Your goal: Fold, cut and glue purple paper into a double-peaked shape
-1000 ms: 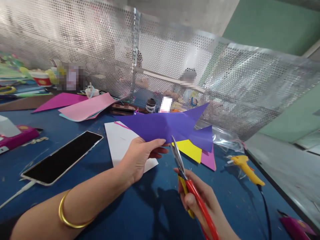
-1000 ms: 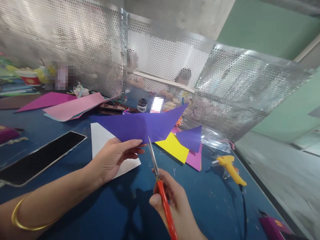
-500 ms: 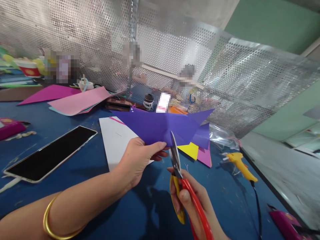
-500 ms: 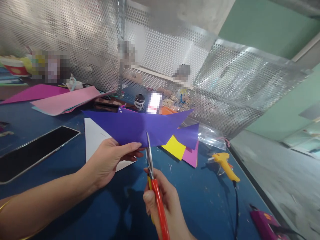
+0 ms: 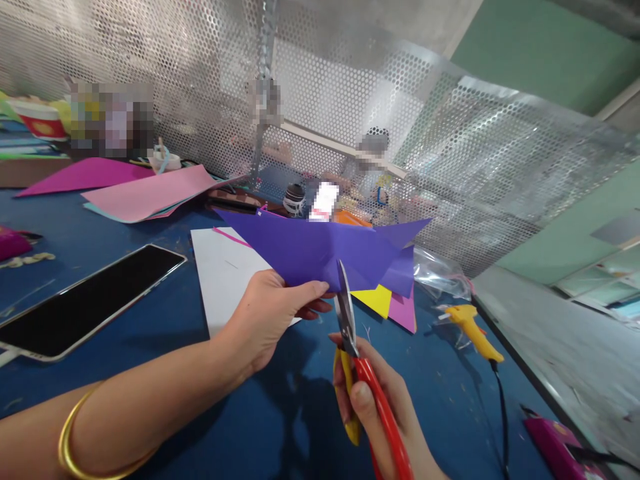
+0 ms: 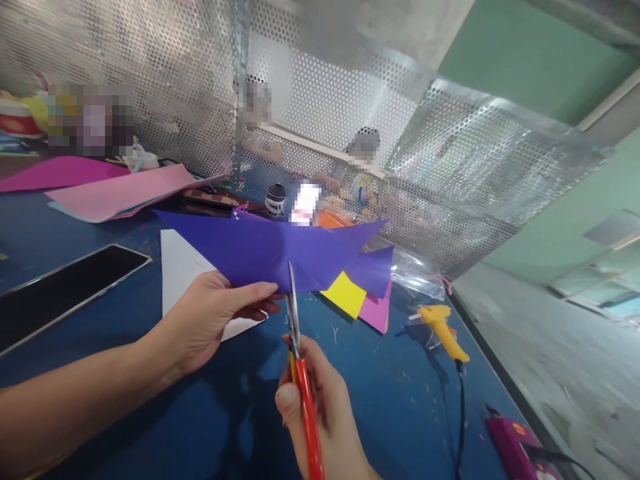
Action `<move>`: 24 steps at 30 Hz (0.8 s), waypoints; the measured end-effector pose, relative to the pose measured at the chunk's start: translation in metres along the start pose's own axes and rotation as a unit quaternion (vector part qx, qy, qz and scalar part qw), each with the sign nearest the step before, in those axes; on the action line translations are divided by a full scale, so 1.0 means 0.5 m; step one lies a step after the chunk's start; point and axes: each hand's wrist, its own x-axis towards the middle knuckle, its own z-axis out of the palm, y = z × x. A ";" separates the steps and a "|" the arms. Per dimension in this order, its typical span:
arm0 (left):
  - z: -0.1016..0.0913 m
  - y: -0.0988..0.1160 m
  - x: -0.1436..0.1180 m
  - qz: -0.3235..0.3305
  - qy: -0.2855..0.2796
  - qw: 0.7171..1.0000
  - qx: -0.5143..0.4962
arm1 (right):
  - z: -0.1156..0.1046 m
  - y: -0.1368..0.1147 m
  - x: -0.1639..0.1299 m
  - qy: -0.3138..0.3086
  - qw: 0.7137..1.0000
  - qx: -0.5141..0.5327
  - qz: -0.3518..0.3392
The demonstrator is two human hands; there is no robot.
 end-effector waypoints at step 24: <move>-0.005 -0.003 -0.001 -0.020 -0.023 0.999 -0.021 | 0.006 0.010 0.000 0.009 1.000 0.010 0.027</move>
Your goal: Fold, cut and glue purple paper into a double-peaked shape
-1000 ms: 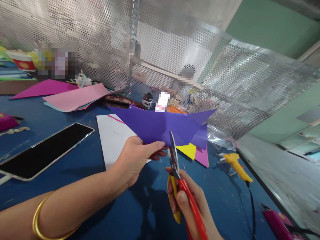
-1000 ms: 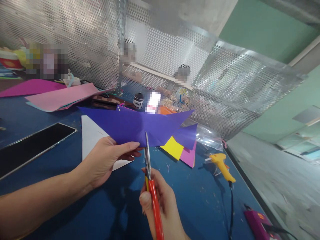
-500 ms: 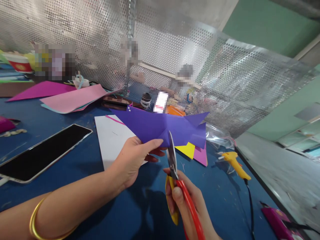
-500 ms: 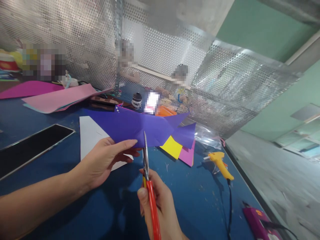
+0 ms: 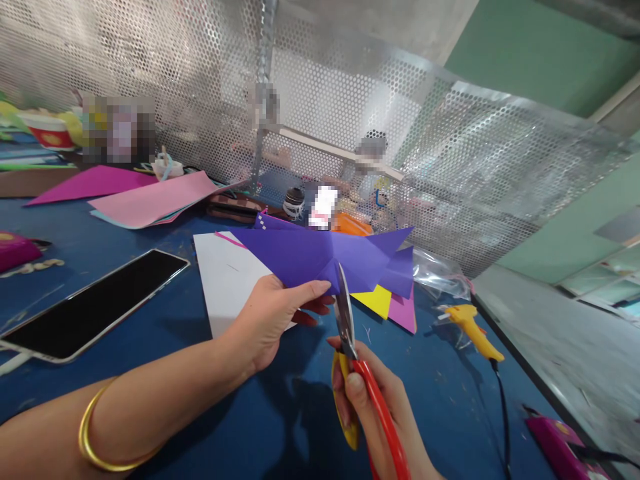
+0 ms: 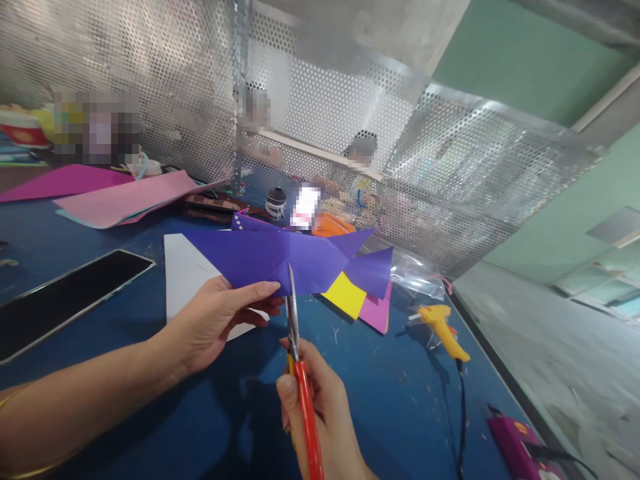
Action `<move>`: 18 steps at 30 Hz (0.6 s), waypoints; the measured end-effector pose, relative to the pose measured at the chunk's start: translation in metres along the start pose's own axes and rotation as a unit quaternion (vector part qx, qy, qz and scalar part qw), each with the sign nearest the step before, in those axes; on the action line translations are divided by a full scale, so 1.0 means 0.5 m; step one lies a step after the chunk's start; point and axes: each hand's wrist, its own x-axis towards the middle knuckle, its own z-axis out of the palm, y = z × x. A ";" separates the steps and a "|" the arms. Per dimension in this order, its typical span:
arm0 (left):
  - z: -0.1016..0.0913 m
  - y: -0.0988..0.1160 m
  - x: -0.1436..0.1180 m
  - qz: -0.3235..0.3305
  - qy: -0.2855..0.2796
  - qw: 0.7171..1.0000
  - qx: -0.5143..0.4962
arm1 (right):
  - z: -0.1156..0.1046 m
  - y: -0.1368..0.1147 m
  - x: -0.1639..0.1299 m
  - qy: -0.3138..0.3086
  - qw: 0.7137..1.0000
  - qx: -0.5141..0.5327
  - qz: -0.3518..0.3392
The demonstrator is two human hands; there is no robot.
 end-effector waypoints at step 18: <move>0.001 -0.007 0.001 0.042 -0.013 0.999 0.032 | -0.005 0.009 -0.010 -0.015 0.998 -0.046 -0.031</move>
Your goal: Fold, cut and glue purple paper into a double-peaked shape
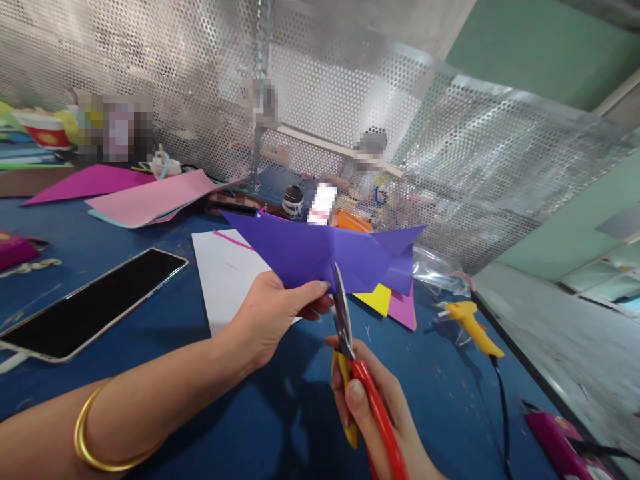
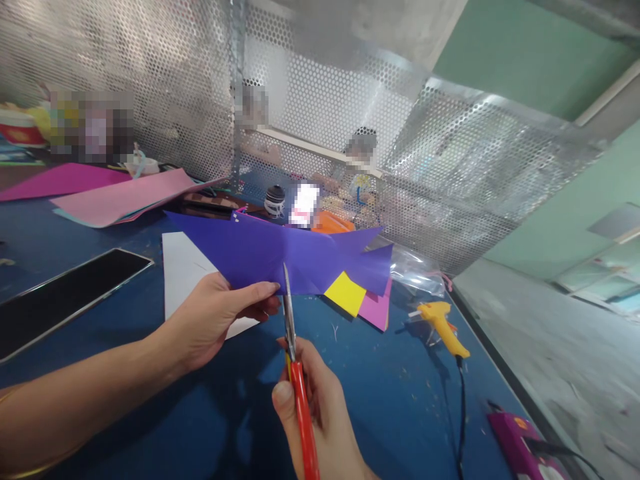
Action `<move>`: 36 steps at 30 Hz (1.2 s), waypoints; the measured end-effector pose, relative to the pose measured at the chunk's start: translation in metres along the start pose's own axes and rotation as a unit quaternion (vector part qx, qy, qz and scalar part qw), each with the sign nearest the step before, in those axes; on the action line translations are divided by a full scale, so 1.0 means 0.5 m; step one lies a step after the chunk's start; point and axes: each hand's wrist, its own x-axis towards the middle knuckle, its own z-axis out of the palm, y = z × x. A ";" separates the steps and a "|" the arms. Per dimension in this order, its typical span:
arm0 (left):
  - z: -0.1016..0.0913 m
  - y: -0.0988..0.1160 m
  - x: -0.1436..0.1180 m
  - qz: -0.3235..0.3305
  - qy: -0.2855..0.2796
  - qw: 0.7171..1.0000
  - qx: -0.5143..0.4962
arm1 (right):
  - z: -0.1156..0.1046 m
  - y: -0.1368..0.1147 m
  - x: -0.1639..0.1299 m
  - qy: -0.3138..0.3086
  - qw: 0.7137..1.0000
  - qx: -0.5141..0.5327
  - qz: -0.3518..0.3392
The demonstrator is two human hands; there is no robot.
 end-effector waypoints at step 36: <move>-0.005 -0.001 -0.001 -0.016 -0.010 0.999 -0.031 | 0.029 0.011 -0.004 0.064 0.998 0.022 0.020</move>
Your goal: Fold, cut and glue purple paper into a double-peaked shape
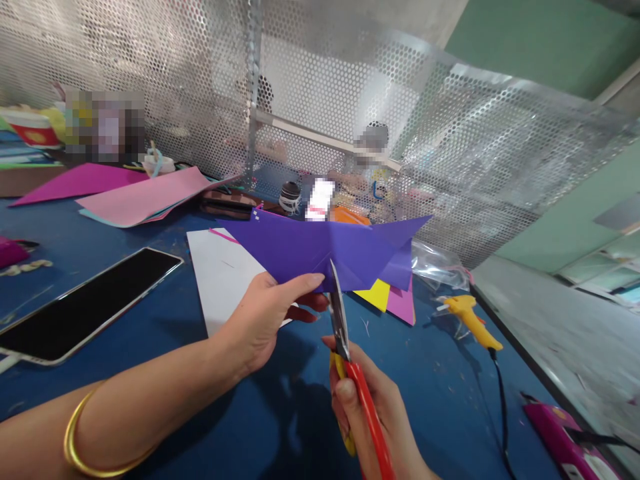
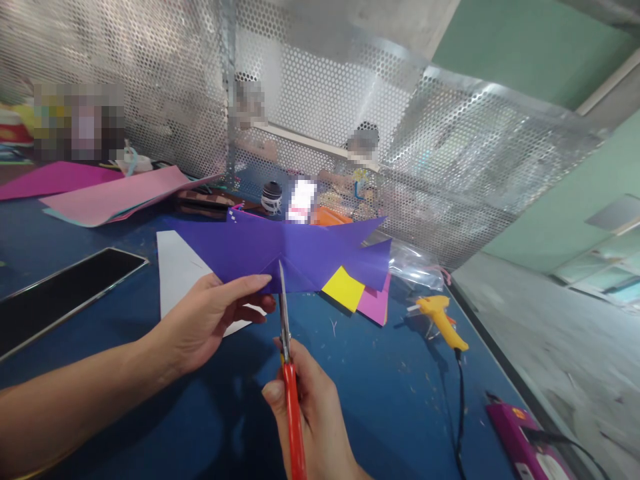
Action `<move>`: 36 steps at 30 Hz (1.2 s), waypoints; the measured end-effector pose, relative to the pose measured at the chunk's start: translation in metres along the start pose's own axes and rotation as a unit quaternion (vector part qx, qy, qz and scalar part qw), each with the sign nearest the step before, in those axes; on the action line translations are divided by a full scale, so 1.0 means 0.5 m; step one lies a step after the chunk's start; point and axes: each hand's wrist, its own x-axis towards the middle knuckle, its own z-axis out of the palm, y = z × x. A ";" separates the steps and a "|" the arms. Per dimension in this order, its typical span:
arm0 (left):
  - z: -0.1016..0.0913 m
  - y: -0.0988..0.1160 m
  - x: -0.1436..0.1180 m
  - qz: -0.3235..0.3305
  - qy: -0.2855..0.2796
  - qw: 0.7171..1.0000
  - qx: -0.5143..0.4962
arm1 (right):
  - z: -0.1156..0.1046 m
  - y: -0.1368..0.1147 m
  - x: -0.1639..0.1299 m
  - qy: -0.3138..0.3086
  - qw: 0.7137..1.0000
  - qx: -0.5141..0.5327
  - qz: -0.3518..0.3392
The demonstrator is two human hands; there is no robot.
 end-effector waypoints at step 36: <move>0.000 0.007 -0.003 0.041 0.042 0.998 0.031 | -0.021 -0.029 -0.001 -0.106 0.994 0.015 -0.002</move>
